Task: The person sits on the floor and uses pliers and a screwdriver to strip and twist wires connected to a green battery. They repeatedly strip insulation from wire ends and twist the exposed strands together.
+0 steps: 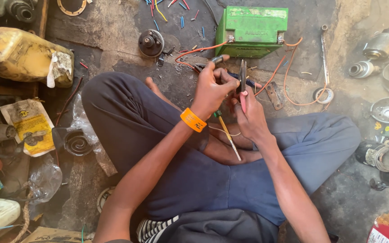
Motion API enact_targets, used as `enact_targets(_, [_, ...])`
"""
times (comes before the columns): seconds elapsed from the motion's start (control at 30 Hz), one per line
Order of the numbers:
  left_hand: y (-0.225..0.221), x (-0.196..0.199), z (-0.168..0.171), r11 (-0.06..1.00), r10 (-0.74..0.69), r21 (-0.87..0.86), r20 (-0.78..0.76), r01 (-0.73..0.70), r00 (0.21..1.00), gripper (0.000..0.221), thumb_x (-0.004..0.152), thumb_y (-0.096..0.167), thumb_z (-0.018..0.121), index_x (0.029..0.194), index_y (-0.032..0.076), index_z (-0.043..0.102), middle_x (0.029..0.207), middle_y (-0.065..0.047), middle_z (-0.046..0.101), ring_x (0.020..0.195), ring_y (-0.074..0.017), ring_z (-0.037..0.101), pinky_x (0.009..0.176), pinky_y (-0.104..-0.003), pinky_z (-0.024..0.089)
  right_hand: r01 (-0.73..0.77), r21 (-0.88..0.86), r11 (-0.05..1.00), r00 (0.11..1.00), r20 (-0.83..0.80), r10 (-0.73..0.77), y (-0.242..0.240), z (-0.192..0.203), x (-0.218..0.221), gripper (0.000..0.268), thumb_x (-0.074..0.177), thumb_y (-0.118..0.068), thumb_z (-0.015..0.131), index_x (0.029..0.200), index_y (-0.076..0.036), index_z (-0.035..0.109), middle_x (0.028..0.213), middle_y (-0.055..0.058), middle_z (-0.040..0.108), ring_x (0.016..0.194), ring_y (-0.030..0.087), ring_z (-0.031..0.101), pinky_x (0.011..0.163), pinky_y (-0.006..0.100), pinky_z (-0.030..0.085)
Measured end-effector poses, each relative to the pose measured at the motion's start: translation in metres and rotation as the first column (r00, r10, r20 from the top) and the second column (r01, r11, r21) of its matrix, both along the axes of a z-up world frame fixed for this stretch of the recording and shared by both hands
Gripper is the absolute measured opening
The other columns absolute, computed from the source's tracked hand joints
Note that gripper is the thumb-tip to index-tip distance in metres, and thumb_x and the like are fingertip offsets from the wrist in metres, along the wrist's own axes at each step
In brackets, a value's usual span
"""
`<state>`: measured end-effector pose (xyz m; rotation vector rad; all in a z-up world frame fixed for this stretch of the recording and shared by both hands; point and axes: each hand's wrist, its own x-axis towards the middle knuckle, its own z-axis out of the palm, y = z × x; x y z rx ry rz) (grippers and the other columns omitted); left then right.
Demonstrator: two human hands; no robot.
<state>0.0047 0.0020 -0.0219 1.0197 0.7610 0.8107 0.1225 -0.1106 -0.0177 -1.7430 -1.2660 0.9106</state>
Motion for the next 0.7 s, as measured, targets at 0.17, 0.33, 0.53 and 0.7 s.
enact_targets(0.17, [0.003, -0.003, -0.022, 0.94, -0.026, -0.332, 0.147, 0.074, 0.989, 0.066, 0.079, -0.004, 0.076, 0.138, -0.01, 0.046, 0.075, -0.002, 0.063, 0.062, -0.0099, 0.062, 0.056, -0.025, 0.05, -0.035, 0.127, 0.991, 0.981, 0.192, 0.01, 0.0, 0.0, 0.0, 0.042, 0.102, -0.009, 0.056, 0.143, -0.004, 0.045, 0.105, 0.027, 0.068, 0.099, 0.053, 0.064, 0.077, 0.055, 0.048])
enact_targets(0.33, [0.005, -0.005, -0.029, 0.91, -0.049, -0.402, 0.134, 0.099, 0.99, 0.067, 0.081, -0.002, 0.077, 0.141, -0.013, 0.049, 0.079, -0.004, 0.067, 0.063, -0.0079, 0.059, 0.053, -0.023, 0.041, -0.021, 0.085, 0.996, 0.983, 0.183, 0.005, 0.001, 0.003, -0.001, 0.041, 0.103, -0.009, 0.055, 0.141, -0.003, 0.044, 0.1, 0.022, 0.069, 0.093, 0.048, 0.067, 0.075, 0.053, 0.049])
enact_targets(0.53, [0.004, -0.003, -0.008, 1.0, -0.017, -0.002, -0.061, 0.017, 0.998, 0.073, 0.079, -0.006, 0.074, 0.145, -0.003, 0.044, 0.078, -0.004, 0.064, 0.067, -0.0123, 0.063, 0.061, -0.026, 0.052, -0.022, -0.101, 0.995, 0.999, -0.04, 0.018, 0.002, 0.006, 0.0, 0.029, 0.101, -0.01, 0.052, 0.129, -0.004, 0.048, 0.086, 0.013, 0.07, 0.075, 0.028, 0.071, 0.07, 0.04, 0.054])
enact_targets(0.7, [0.0, -0.004, 0.009, 0.751, 0.154, 0.653, -0.31, 0.092, 0.938, 0.059, 0.081, -0.007, 0.07, 0.135, 0.003, 0.046, 0.082, -0.012, 0.061, 0.076, -0.03, 0.067, 0.07, -0.038, 0.053, -0.121, 0.061, 0.991, 0.992, -0.031, 0.123, -0.002, -0.006, 0.01, 0.027, 0.101, -0.006, 0.056, 0.126, -0.001, 0.049, 0.089, 0.014, 0.066, 0.08, 0.024, 0.067, 0.073, 0.038, 0.052])
